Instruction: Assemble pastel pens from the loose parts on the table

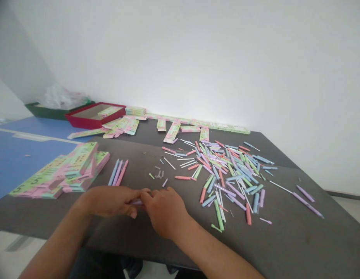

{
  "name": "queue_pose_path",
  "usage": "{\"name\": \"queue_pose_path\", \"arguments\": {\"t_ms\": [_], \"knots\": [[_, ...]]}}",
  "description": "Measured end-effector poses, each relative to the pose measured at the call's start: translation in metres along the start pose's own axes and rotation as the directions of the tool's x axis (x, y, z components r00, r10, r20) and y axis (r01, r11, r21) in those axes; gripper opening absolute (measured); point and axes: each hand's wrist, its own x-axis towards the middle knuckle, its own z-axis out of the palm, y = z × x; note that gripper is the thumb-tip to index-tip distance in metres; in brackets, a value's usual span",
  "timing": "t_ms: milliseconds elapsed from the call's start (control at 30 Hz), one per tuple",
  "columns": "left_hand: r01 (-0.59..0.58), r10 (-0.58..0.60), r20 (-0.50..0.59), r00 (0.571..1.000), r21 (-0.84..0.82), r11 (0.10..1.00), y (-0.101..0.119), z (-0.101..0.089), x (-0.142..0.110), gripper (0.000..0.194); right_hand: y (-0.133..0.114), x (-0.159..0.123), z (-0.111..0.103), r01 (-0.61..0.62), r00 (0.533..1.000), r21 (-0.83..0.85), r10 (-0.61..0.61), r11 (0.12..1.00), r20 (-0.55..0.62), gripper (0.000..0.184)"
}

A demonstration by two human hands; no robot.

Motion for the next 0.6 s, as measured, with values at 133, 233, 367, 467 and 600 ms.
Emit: {"name": "queue_pose_path", "arguments": {"t_ms": [133,233,367,467,600], "knots": [[0.076,-0.076,-0.035,0.996,-0.016,0.997,-0.007,-0.009,-0.015,0.074,0.030,0.001,-0.001,-0.107,0.994,0.079,0.105,0.991,0.035,0.023],[0.077,-0.078,-0.016,0.997,-0.037,0.996,-0.008,-0.010,-0.018,0.075,0.051,0.001,-0.002,-0.116,0.993,0.231,0.118,0.966,0.002,0.030],[-0.015,0.015,-0.019,1.000,-0.004,1.000,-0.008,-0.004,-0.009,0.074,0.060,0.001,-0.001,-0.086,0.991,0.367,0.116,0.926,-0.062,0.021],[-0.046,0.046,-0.008,0.999,-0.024,0.999,-0.004,-0.002,-0.003,0.075,0.057,0.002,0.001,-0.052,0.989,0.415,0.106,0.908,-0.108,0.019],[-0.031,0.031,0.015,0.999,-0.005,0.999,0.002,-0.001,-0.003,0.077,0.056,0.004,0.004,-0.068,0.977,0.411,0.144,0.909,-0.158,0.023]]}}
